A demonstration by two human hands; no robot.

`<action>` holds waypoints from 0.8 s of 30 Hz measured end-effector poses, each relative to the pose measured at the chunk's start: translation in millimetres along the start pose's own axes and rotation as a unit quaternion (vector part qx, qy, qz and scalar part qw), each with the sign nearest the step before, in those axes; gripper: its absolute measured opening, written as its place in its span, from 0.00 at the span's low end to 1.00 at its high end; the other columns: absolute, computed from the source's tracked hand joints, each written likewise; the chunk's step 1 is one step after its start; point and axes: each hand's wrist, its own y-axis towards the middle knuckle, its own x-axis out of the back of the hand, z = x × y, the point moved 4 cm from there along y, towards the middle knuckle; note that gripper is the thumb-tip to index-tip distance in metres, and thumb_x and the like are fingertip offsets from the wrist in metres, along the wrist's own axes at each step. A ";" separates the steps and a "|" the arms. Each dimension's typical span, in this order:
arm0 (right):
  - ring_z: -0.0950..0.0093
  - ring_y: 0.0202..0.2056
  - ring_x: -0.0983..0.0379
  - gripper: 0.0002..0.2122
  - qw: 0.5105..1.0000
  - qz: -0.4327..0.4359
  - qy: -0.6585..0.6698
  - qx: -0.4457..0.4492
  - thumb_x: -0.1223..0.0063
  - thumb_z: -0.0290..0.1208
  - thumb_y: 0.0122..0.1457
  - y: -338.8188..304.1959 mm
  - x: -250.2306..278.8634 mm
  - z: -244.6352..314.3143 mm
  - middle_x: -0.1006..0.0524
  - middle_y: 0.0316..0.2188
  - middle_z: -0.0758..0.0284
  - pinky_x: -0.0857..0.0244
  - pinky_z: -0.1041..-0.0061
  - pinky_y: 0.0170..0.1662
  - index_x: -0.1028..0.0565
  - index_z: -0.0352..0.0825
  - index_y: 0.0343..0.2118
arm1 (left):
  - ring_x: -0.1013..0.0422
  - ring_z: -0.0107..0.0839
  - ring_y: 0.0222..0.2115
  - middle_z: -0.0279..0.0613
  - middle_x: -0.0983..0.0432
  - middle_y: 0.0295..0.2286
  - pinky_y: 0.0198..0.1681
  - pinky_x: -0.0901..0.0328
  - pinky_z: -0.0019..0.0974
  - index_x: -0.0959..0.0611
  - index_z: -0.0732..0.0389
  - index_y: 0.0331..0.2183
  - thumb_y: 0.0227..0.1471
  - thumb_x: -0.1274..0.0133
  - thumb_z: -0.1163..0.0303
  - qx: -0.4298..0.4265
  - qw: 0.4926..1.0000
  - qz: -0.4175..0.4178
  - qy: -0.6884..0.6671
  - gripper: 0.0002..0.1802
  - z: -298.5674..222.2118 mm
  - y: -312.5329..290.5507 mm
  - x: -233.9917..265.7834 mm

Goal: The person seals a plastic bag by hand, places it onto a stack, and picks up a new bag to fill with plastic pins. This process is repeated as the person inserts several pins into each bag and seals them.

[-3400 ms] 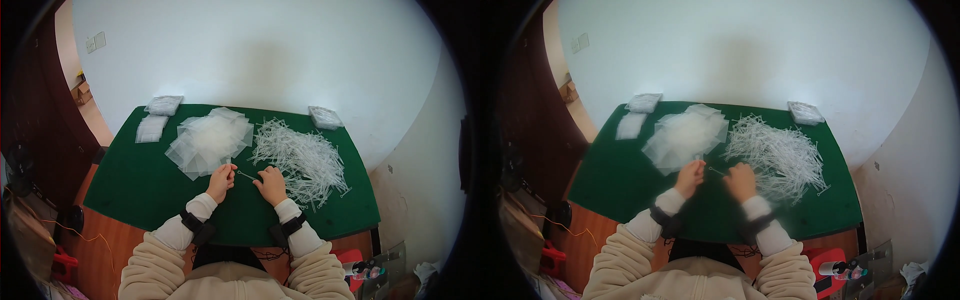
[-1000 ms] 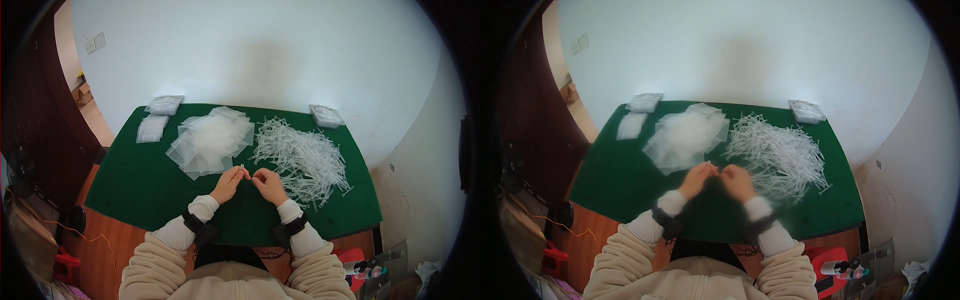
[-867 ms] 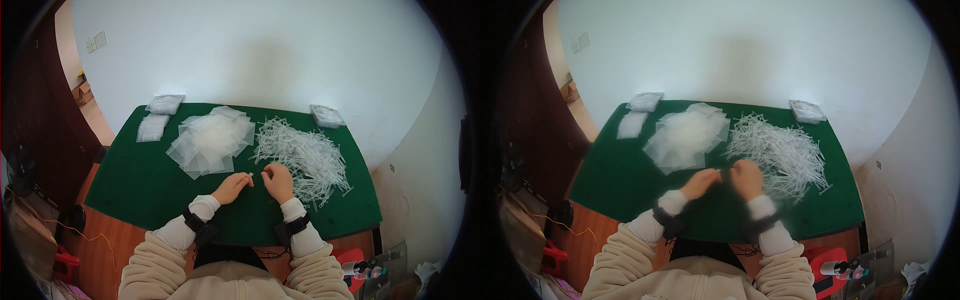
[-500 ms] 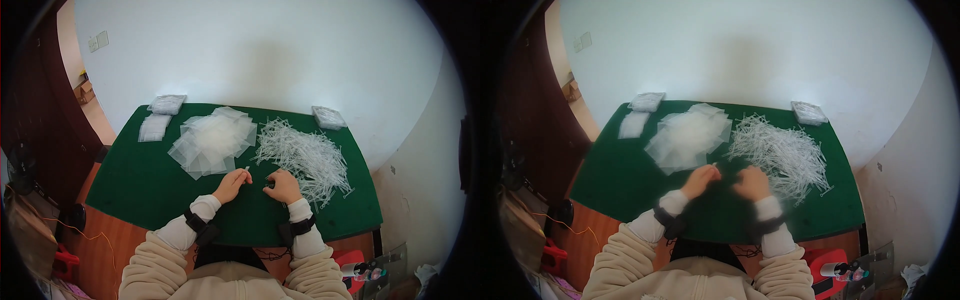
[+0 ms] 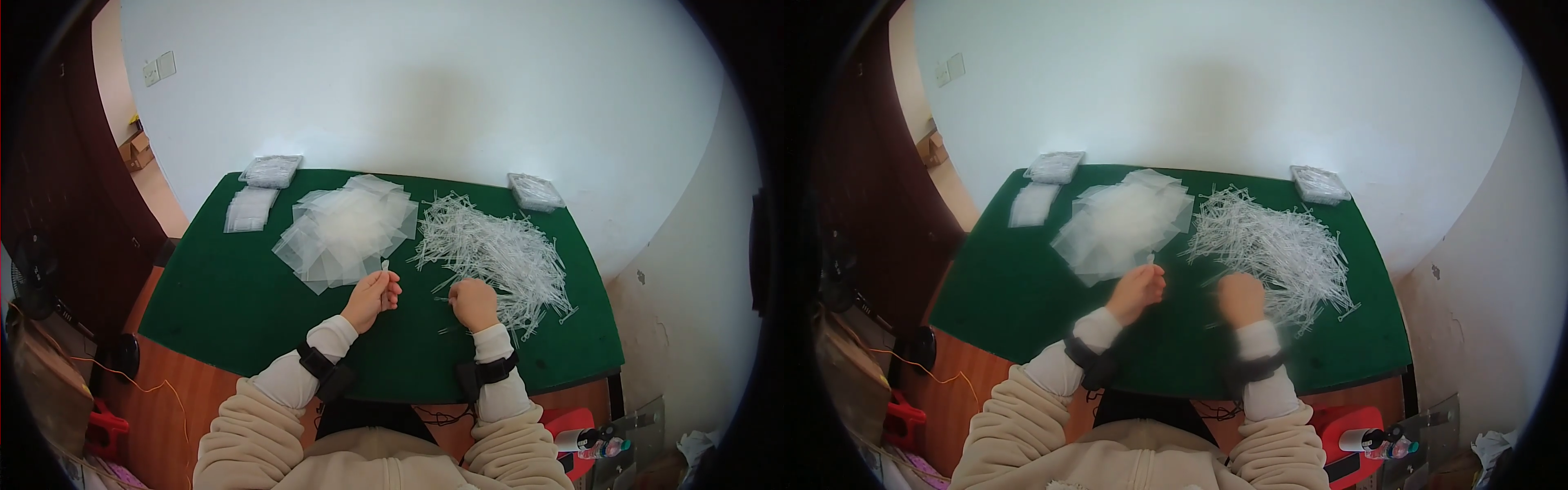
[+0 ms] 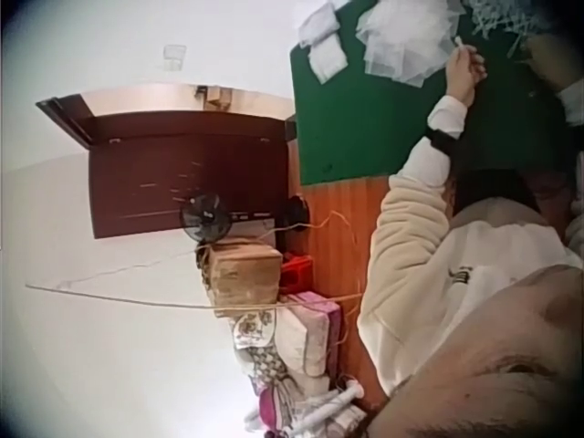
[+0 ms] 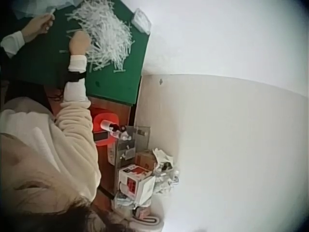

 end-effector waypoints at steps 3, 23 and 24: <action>0.63 0.29 0.29 0.03 0.998 -0.056 0.015 0.027 0.45 0.29 0.42 3.1 0.1 5.5 0.27 0.22 0.64 0.35 0.65 0.31 0.23 0.37 0.19 | 0.37 0.22 0.24 0.33 0.32 0.25 0.28 0.39 0.26 0.28 0.58 0.35 0.58 0.60 0.60 -0.014 1.000 -0.004 0.020 0.12 -0.3 0.5 0.4; 0.80 0.28 0.27 0.03 0.871 -0.056 0.481 0.081 0.51 0.21 0.53 3.2 5.1 45.2 0.24 0.25 0.67 0.33 0.83 0.33 0.27 0.28 0.29 | 0.35 0.22 0.25 0.34 0.30 0.25 0.29 0.40 0.24 0.27 0.61 0.36 0.59 0.61 0.59 -0.107 0.987 -0.040 0.115 0.15 -2.6 3.1 3.6; 0.80 0.29 0.26 0.03 0.876 -0.035 0.472 0.092 0.51 0.21 0.53 3.3 3.2 46.7 0.24 0.25 0.67 0.33 0.83 0.34 0.27 0.28 0.29 | 0.34 0.23 0.26 0.35 0.29 0.25 0.29 0.39 0.25 0.27 0.61 0.36 0.59 0.61 0.59 -0.104 0.987 -0.038 0.118 0.16 -2.2 3.5 4.2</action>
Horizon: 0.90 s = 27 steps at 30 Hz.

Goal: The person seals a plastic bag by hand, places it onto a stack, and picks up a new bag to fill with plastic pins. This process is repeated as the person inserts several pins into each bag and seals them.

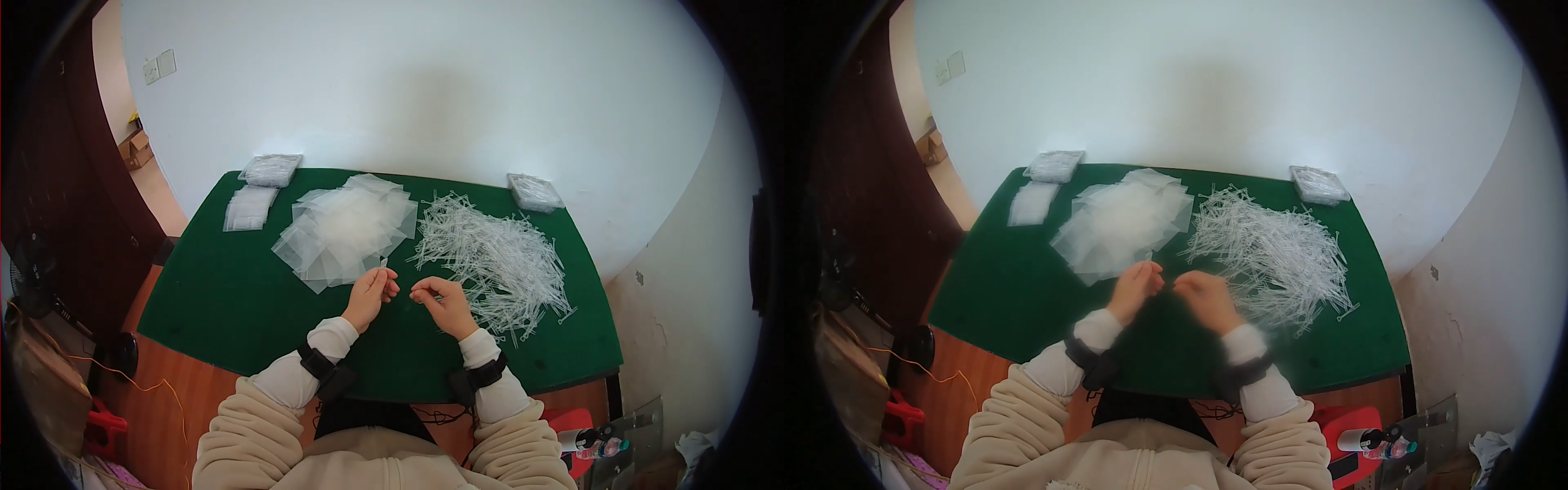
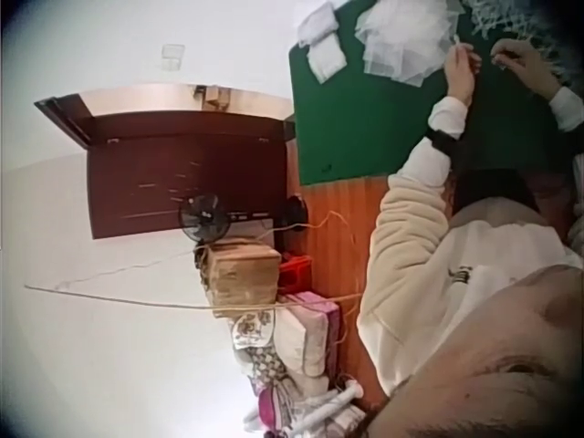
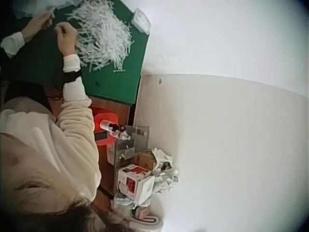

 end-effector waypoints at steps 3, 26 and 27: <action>0.80 0.29 0.26 0.03 1.000 -0.006 0.006 -0.008 0.51 0.21 0.53 -0.8 0.3 -0.5 0.24 0.25 0.67 0.33 0.83 0.34 0.27 0.28 0.29 | 0.32 0.25 0.28 0.37 0.28 0.27 0.31 0.38 0.26 0.27 0.62 0.37 0.59 0.61 0.59 0.014 1.000 0.013 0.003 0.16 0.5 -1.0 -1.2; 0.75 0.28 0.29 0.05 0.996 -0.081 0.043 0.019 0.48 0.21 0.50 -0.3 2.0 -0.2 0.27 0.25 0.66 0.35 0.79 0.32 0.24 0.30 0.30 | 0.31 0.25 0.26 0.43 0.26 0.34 0.33 0.34 0.29 0.29 0.63 0.38 0.60 0.63 0.58 0.154 0.951 0.266 -0.040 0.17 -4.7 -21.5 -30.0; 0.78 0.28 0.29 0.05 0.996 -0.077 0.036 0.031 0.49 0.20 0.50 -0.3 2.0 -0.6 0.27 0.25 0.67 0.35 0.81 0.32 0.24 0.30 0.31 | 0.32 0.25 0.25 0.43 0.26 0.34 0.31 0.35 0.28 0.29 0.62 0.38 0.59 0.62 0.58 0.150 0.951 0.268 -0.038 0.17 -4.2 -21.3 -29.7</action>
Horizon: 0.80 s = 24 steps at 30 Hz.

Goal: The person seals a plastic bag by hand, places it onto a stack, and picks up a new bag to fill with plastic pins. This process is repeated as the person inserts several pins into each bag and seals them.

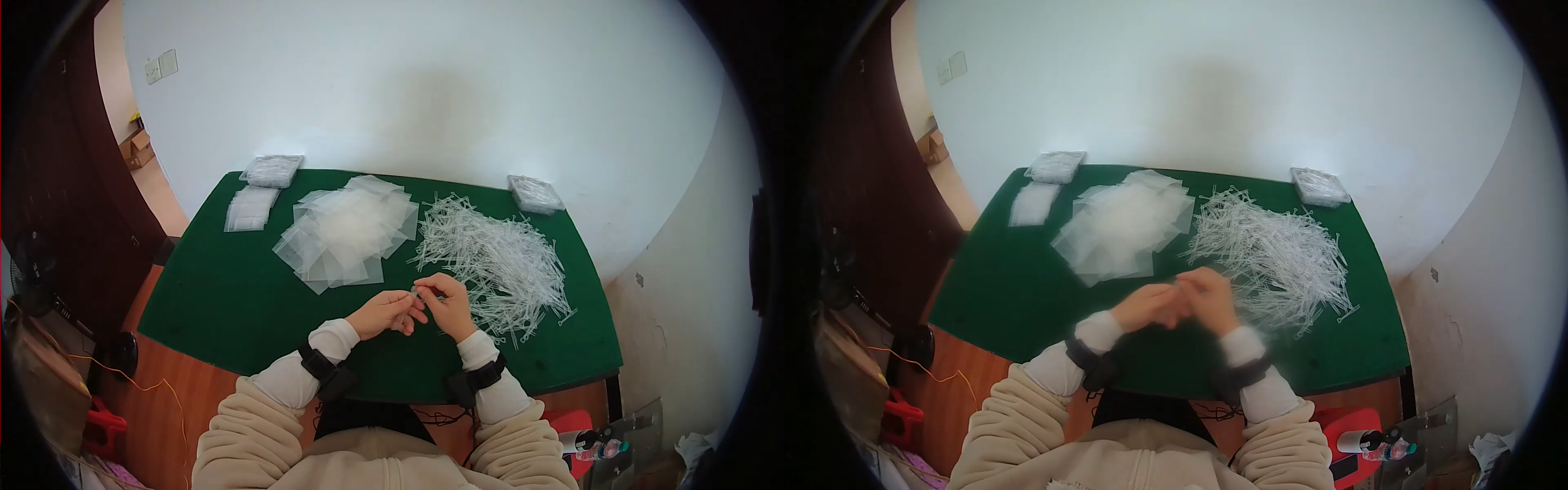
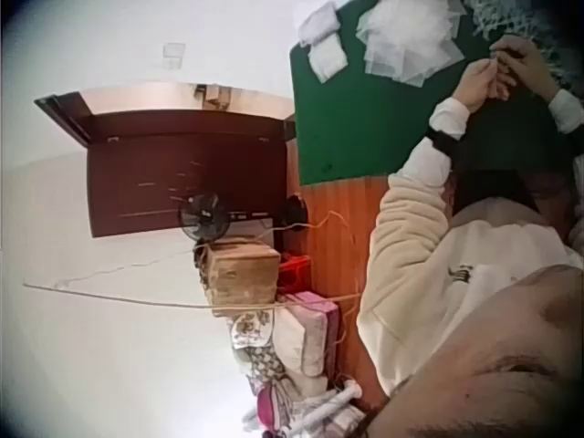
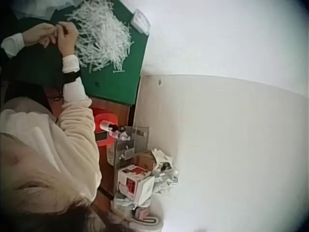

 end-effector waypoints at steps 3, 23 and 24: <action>0.81 0.28 0.30 0.05 1.000 0.000 0.009 -0.008 0.49 0.20 0.51 -0.8 -0.6 2.7 0.28 0.25 0.69 0.36 0.84 0.31 0.24 0.30 0.31 | 0.34 0.25 0.23 0.42 0.26 0.34 0.27 0.37 0.26 0.27 0.62 0.38 0.59 0.62 0.57 -0.006 1.000 0.004 0.007 0.18 -1.8 0.4 -1.4; 0.66 0.31 0.31 0.09 0.929 0.046 -0.366 0.009 0.41 0.28 0.42 -6.9 16.0 -11.4 0.27 0.25 0.65 0.35 0.70 0.38 0.23 0.34 0.29 | 0.52 0.16 0.14 0.26 0.45 0.16 0.16 0.55 0.22 0.31 0.59 0.31 0.60 0.64 0.62 -0.117 0.934 -0.276 -0.196 0.12 -7.0 -1.2 39.6; 0.65 0.32 0.31 0.09 0.929 0.072 -0.363 -0.007 0.42 0.28 0.42 -7.8 14.3 -14.7 0.27 0.24 0.65 0.36 0.68 0.38 0.23 0.34 0.28 | 0.52 0.17 0.14 0.26 0.45 0.16 0.16 0.55 0.22 0.31 0.59 0.31 0.60 0.63 0.63 -0.113 0.938 -0.267 -0.189 0.11 -5.7 -0.6 36.8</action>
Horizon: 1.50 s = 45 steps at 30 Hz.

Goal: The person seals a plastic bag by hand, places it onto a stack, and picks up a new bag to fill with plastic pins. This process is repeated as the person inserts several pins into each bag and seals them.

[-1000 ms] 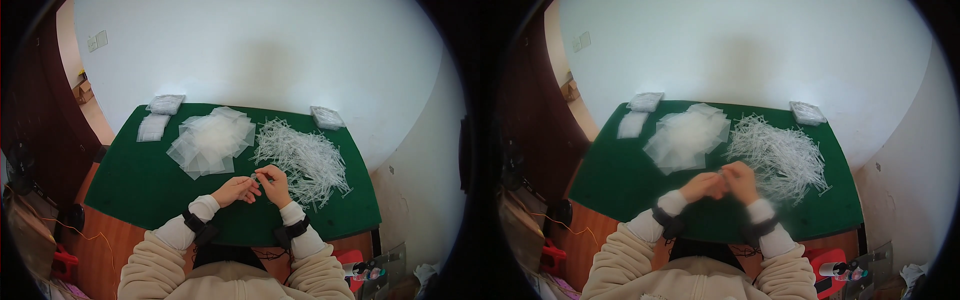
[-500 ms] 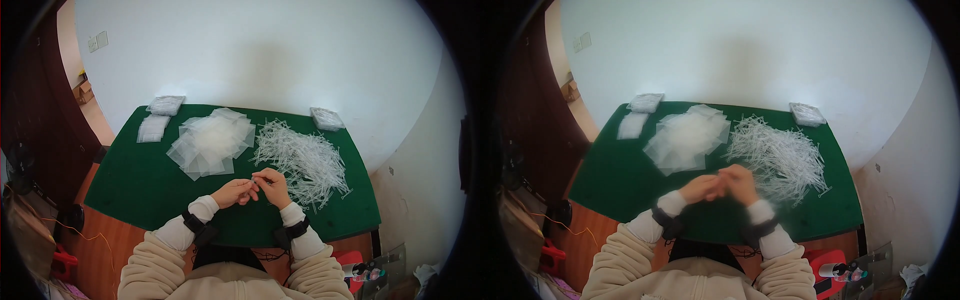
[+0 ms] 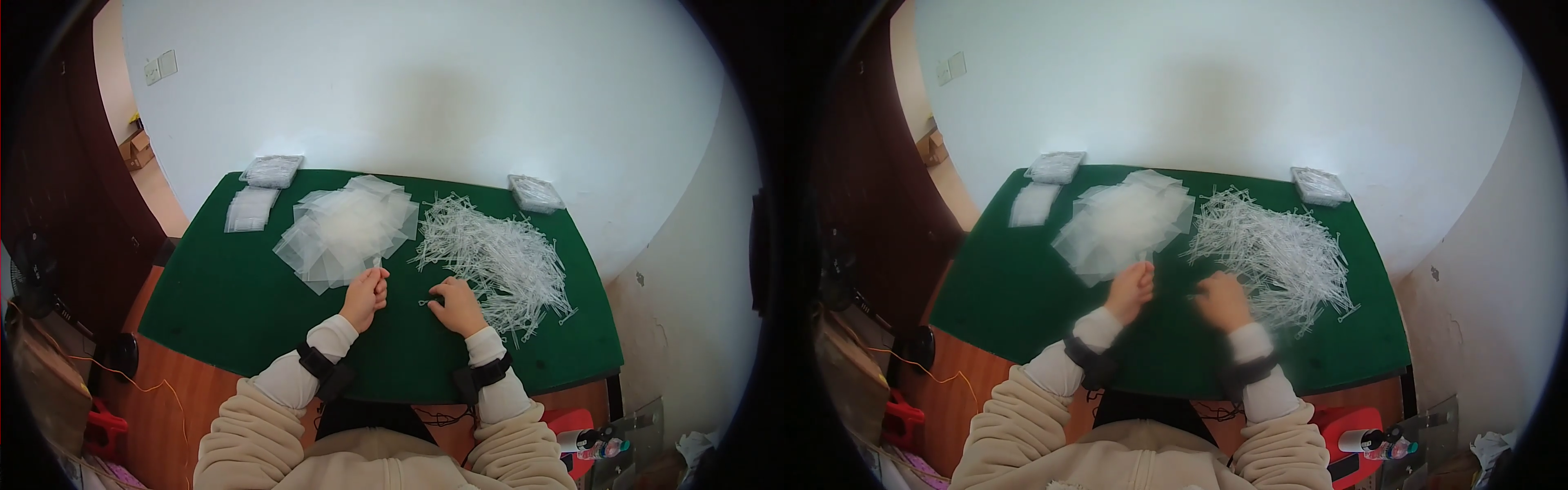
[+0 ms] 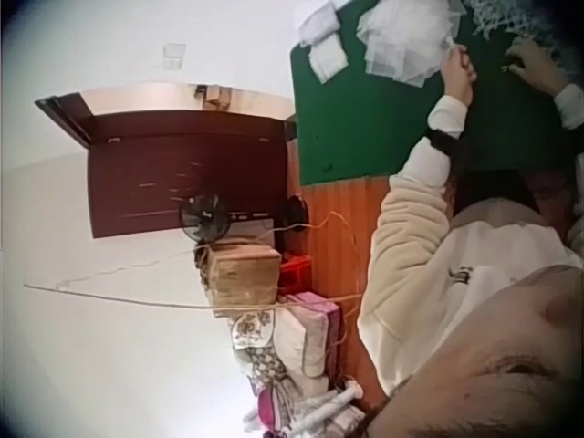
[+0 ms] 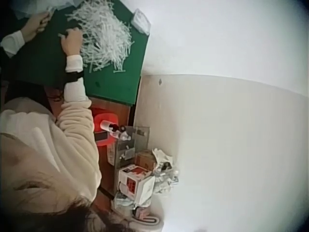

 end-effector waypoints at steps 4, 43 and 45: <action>0.64 0.32 0.31 0.07 0.998 0.061 -0.007 -0.005 0.44 0.26 0.40 0.7 -0.6 -0.1 0.28 0.24 0.65 0.36 0.68 0.38 0.24 0.35 0.26 | 0.51 0.17 0.14 0.26 0.46 0.16 0.15 0.55 0.22 0.30 0.59 0.31 0.59 0.62 0.64 0.008 1.000 0.015 0.018 0.10 0.2 -3.5 -3.1; 0.84 0.26 0.32 0.03 0.856 0.001 0.512 -0.070 0.50 0.22 0.53 6.4 -10.6 16.4 0.28 0.24 0.71 0.37 0.84 0.31 0.31 0.32 0.29 | 0.29 0.30 0.30 0.41 0.27 0.30 0.36 0.34 0.31 0.29 0.63 0.36 0.60 0.65 0.60 0.036 0.969 0.154 0.191 0.16 9.5 -13.3 -22.7; 0.82 0.27 0.32 0.04 0.824 -0.001 0.555 -0.116 0.48 0.24 0.51 6.6 -7.5 17.8 0.28 0.24 0.71 0.36 0.82 0.33 0.30 0.32 0.28 | 0.29 0.30 0.30 0.42 0.27 0.31 0.37 0.33 0.31 0.29 0.63 0.37 0.60 0.65 0.60 0.052 0.962 0.195 0.186 0.16 9.5 -17.2 -26.9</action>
